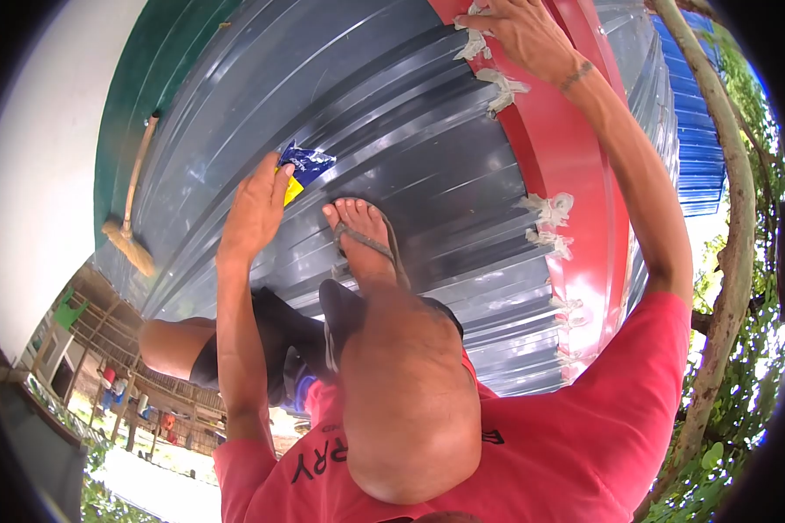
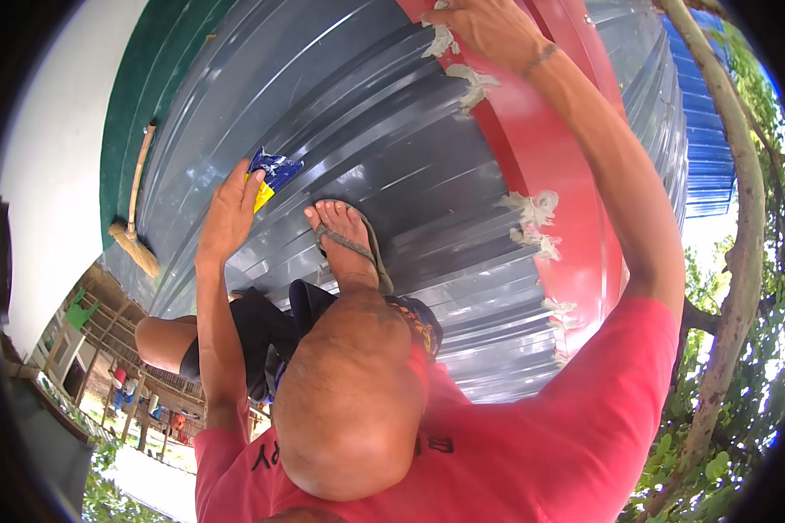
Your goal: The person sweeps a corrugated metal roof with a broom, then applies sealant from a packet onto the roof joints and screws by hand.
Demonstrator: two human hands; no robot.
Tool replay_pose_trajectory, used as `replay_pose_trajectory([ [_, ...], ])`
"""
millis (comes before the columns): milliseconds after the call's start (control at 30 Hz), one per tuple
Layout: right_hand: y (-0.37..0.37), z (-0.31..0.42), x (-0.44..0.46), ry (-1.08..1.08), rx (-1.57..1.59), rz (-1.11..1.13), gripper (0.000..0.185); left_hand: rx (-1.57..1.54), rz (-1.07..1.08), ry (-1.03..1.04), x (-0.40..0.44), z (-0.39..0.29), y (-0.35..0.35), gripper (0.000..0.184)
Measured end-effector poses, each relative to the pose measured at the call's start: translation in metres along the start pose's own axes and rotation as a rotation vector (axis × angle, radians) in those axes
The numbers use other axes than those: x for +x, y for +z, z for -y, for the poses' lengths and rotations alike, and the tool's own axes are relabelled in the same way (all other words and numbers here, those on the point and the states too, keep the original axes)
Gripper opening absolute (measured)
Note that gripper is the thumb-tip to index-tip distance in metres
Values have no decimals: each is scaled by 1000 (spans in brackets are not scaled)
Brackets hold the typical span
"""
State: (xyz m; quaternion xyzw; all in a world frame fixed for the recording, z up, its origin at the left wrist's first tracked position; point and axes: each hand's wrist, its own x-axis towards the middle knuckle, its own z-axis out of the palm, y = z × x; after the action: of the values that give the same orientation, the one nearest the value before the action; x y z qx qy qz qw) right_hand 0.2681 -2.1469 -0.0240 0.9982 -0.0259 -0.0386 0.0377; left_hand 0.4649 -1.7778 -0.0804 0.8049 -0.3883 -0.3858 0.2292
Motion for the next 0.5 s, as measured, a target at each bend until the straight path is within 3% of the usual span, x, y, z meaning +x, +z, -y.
replay_pose_trajectory([
  [233, -33, 24, 20, -29, -89, 193, 51, 9, 5, -25, -2, 0, -1, 32],
  [500, 17, -5, 34, -152, -256, 167, 32, -7, 10, -66, -4, -7, -3, 34],
])
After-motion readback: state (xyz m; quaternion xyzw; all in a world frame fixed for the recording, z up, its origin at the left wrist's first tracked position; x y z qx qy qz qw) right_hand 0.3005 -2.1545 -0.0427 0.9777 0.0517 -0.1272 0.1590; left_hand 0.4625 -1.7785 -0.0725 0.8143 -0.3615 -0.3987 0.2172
